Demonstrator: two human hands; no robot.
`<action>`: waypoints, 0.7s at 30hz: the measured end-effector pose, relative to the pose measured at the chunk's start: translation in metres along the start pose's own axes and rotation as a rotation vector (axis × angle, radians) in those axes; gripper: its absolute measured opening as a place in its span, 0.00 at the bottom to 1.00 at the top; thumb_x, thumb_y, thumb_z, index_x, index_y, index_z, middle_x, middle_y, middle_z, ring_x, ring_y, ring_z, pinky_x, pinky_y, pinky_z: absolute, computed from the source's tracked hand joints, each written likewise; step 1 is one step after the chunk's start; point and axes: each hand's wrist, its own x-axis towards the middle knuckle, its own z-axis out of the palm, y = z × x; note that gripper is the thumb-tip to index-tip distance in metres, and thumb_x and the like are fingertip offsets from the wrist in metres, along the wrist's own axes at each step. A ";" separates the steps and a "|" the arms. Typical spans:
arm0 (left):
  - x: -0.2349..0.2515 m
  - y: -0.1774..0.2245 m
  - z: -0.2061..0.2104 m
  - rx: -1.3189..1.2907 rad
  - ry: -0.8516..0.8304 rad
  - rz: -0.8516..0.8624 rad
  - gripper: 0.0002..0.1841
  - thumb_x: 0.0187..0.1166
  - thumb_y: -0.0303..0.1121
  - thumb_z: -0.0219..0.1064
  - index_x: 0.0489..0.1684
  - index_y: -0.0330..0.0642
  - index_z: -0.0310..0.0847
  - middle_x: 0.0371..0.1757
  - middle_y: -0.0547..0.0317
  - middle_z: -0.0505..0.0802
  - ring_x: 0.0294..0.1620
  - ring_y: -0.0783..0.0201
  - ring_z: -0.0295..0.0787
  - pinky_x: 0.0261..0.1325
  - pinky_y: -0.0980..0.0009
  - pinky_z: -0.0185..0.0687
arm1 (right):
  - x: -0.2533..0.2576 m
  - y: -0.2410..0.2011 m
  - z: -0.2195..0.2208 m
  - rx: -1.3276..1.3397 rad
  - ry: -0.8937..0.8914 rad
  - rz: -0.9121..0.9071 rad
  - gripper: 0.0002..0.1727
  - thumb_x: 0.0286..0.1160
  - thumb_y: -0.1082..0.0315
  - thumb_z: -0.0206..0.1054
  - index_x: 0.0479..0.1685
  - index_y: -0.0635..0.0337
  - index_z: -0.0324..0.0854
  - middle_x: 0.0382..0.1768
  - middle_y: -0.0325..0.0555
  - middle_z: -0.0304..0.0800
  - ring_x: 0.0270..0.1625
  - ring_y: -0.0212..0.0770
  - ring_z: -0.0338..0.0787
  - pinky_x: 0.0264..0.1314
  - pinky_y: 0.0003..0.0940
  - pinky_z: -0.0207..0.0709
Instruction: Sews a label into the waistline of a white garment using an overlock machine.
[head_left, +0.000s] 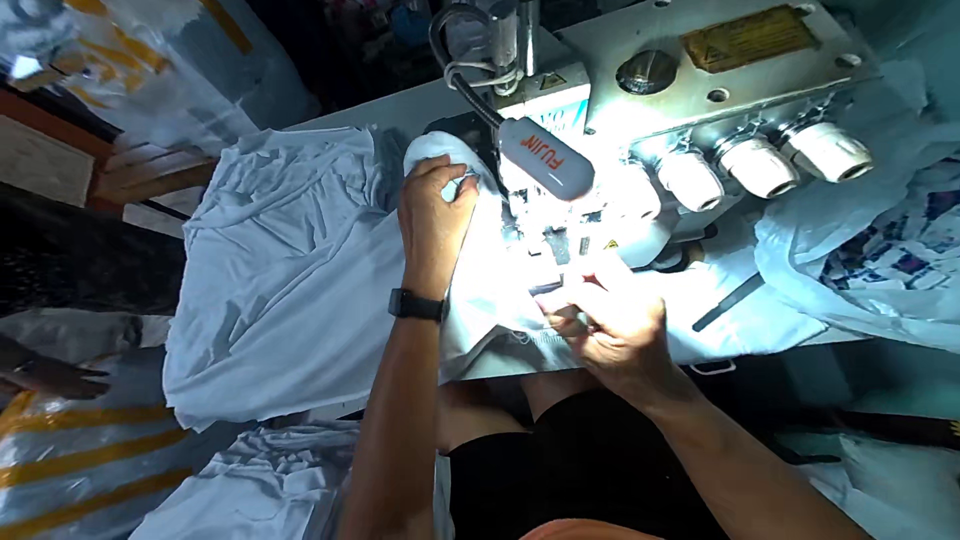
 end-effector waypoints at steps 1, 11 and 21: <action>-0.013 0.002 -0.005 0.003 -0.010 -0.036 0.14 0.78 0.32 0.69 0.53 0.31 0.91 0.67 0.39 0.90 0.71 0.49 0.85 0.75 0.56 0.76 | -0.001 0.002 -0.006 0.027 0.007 -0.007 0.15 0.75 0.67 0.69 0.20 0.64 0.82 0.28 0.51 0.83 0.29 0.36 0.81 0.30 0.26 0.73; -0.085 0.006 -0.059 -0.025 -0.077 -0.119 0.29 0.85 0.39 0.64 0.81 0.31 0.67 0.78 0.32 0.76 0.76 0.40 0.75 0.70 0.46 0.76 | 0.010 -0.009 -0.028 -0.209 -0.269 0.227 0.23 0.82 0.51 0.63 0.47 0.67 0.82 0.24 0.50 0.81 0.21 0.47 0.79 0.23 0.45 0.69; -0.083 -0.010 -0.096 -0.250 -0.242 0.086 0.08 0.85 0.29 0.64 0.51 0.41 0.69 0.29 0.57 0.85 0.19 0.71 0.78 0.21 0.79 0.75 | 0.039 -0.034 0.001 -0.438 -0.318 0.120 0.12 0.79 0.71 0.65 0.47 0.74 0.86 0.39 0.70 0.88 0.38 0.69 0.91 0.34 0.61 0.79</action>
